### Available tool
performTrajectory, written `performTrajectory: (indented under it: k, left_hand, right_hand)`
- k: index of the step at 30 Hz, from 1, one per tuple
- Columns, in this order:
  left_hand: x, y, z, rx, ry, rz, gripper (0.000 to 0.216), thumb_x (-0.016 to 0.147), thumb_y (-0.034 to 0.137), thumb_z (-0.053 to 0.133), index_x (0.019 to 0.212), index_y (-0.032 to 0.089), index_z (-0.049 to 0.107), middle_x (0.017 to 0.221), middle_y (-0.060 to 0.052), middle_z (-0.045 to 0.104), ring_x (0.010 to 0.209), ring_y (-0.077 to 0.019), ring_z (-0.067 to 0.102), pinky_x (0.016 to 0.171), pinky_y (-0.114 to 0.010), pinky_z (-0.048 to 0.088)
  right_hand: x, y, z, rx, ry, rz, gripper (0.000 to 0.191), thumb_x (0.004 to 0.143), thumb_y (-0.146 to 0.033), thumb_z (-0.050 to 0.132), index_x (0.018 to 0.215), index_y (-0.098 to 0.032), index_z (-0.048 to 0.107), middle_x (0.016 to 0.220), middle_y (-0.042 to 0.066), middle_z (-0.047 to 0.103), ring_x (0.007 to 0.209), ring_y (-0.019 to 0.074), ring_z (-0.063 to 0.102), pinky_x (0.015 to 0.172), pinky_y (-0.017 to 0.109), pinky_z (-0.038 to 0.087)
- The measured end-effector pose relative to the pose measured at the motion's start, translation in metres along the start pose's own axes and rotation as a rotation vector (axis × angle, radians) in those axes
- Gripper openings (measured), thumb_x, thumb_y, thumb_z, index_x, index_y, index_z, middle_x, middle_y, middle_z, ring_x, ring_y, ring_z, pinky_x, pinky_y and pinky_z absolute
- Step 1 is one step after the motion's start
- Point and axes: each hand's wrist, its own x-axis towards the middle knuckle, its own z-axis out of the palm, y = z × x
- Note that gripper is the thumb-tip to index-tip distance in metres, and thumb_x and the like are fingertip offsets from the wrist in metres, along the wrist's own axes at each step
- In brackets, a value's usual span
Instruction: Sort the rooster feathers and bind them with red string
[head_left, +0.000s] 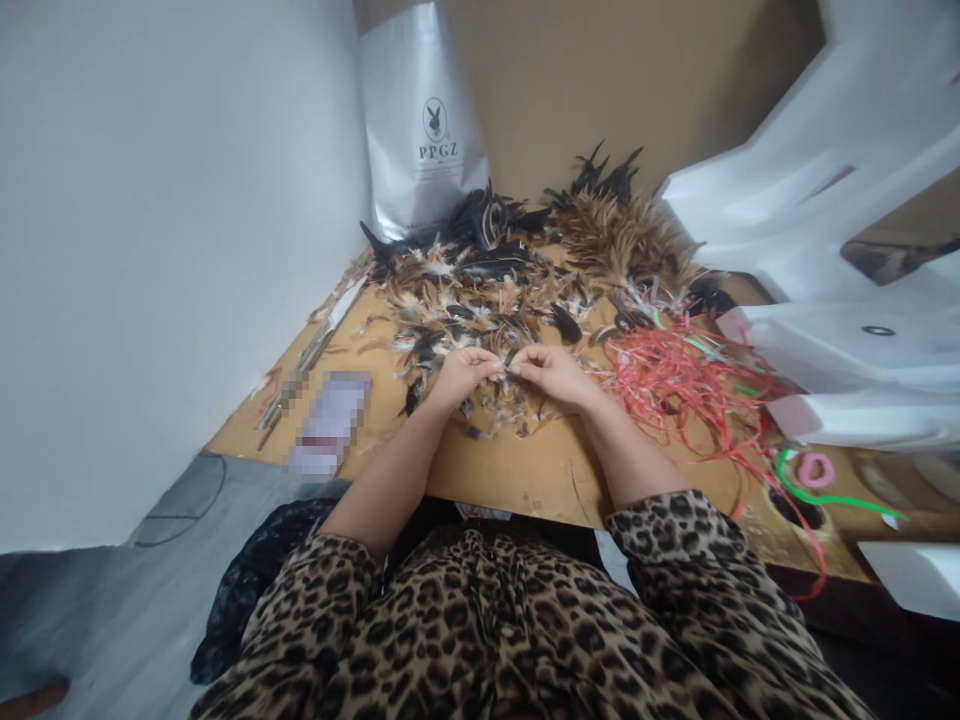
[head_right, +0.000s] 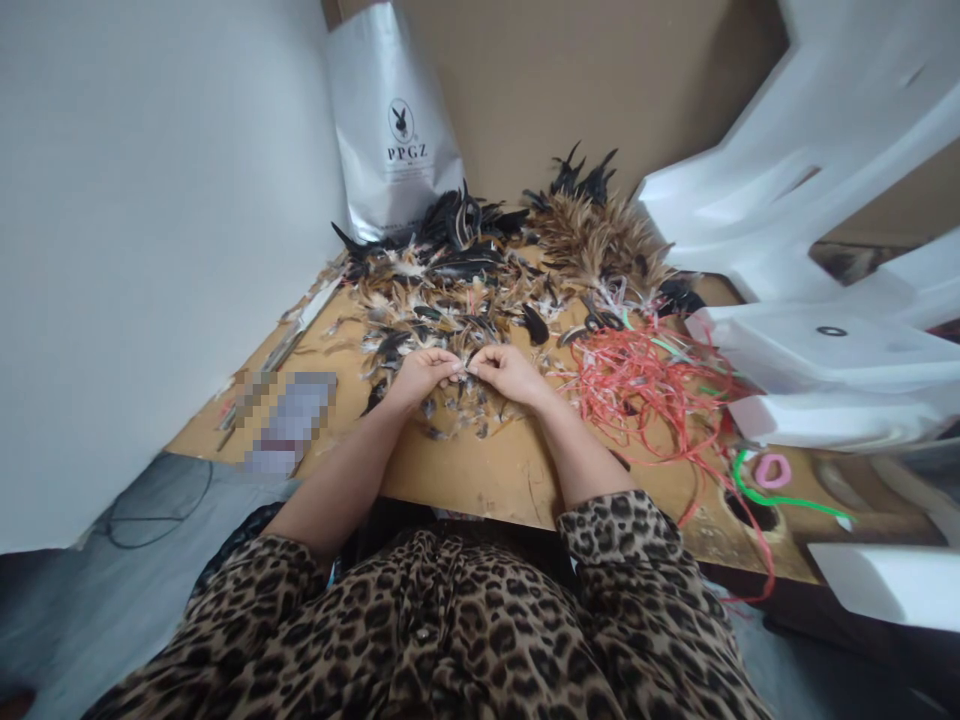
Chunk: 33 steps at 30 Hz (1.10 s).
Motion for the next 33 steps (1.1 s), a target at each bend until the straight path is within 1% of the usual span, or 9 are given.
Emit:
performTrajectory:
  k: [6,8,11,13,17,20,23,27,33]
  left_hand:
    - [0.002,-0.001,-0.002,-0.079,0.02,-0.067,0.022,0.056,0.024,0.072,0.073,0.012,0.063,0.055,0.001,0.06,0.046,-0.0047,0.046,0.049,-0.019,0.036]
    - [0.001,-0.001,-0.002,-0.078,0.003,-0.065,0.023,0.056,0.023,0.072,0.073,0.012,0.063,0.055,0.001,0.06,0.047,-0.0052,0.048,0.05,-0.019,0.036]
    - [-0.001,0.0,-0.001,-0.049,-0.025,-0.034,0.022,0.056,0.023,0.073,0.073,0.012,0.064,0.06,0.0,0.062,0.052,-0.0066,0.051,0.054,-0.02,0.04]
    - [-0.002,-0.001,0.0,-0.02,-0.033,-0.011,0.022,0.056,0.023,0.073,0.073,0.012,0.064,0.064,-0.001,0.063,0.055,-0.0078,0.053,0.057,-0.021,0.042]
    - [-0.002,-0.002,0.001,0.083,-0.023,0.04,0.02,0.056,0.023,0.072,0.072,0.012,0.065,0.064,0.0,0.062,0.058,-0.0081,0.052,0.059,-0.022,0.042]
    - [-0.001,-0.002,0.002,0.085,-0.015,0.079,0.019,0.056,0.022,0.072,0.07,0.013,0.064,0.066,0.0,0.061,0.058,-0.0077,0.052,0.059,-0.021,0.042]
    - [-0.002,-0.002,0.003,0.091,-0.003,0.11,0.015,0.058,0.019,0.069,0.071,0.013,0.062,0.064,0.001,0.06,0.057,-0.0075,0.051,0.058,-0.021,0.042]
    - [-0.003,-0.003,0.005,0.249,0.054,0.189,0.01,0.064,0.014,0.061,0.074,0.014,0.062,0.063,0.001,0.059,0.056,-0.0075,0.051,0.057,-0.02,0.042]
    - [-0.002,-0.009,0.006,0.378,0.14,0.285,0.015,0.068,0.012,0.058,0.081,0.016,0.065,0.071,-0.002,0.063,0.062,-0.01,0.055,0.063,-0.023,0.045]
  right_hand:
    - [0.0,0.0,0.0,0.055,-0.133,-0.048,0.023,0.071,-0.037,0.062,0.072,-0.014,0.063,0.067,0.0,0.059,0.062,0.01,0.048,0.062,0.024,0.038]
    - [0.001,0.001,0.002,0.091,-0.086,-0.031,0.023,0.072,-0.037,0.061,0.074,-0.014,0.063,0.069,0.001,0.06,0.062,0.0098,0.048,0.062,0.023,0.038]
    - [0.002,0.004,0.006,0.12,0.002,-0.027,0.026,0.076,-0.034,0.056,0.092,-0.015,0.063,0.069,0.0,0.06,0.058,0.0096,0.048,0.058,0.023,0.037]
    - [0.004,0.007,0.008,0.032,-0.013,-0.064,0.029,0.078,-0.029,0.052,0.101,-0.016,0.063,0.073,0.001,0.063,0.059,0.0105,0.05,0.059,0.023,0.038]
    - [0.005,0.011,0.011,-0.326,-0.002,-0.191,0.029,0.078,-0.019,0.047,0.099,-0.019,0.067,0.09,0.004,0.069,0.077,0.0154,0.058,0.074,0.026,0.041]
    - [0.004,0.012,0.012,-0.511,0.006,-0.211,0.029,0.079,-0.018,0.046,0.097,-0.019,0.069,0.088,0.006,0.07,0.078,0.0173,0.06,0.074,0.027,0.04]
    - [0.003,0.01,0.013,-0.566,0.013,-0.212,0.027,0.081,-0.019,0.045,0.094,-0.019,0.069,0.084,0.006,0.07,0.074,0.0171,0.06,0.071,0.026,0.04]
    - [0.002,0.007,0.015,-0.575,0.026,-0.197,0.025,0.08,-0.02,0.047,0.089,-0.018,0.07,0.08,0.006,0.07,0.068,0.0161,0.058,0.068,0.026,0.038]
    - [0.005,0.01,0.016,-0.568,0.045,-0.173,0.023,0.081,-0.023,0.047,0.084,-0.017,0.069,0.077,0.006,0.068,0.067,0.0155,0.056,0.066,0.025,0.037]
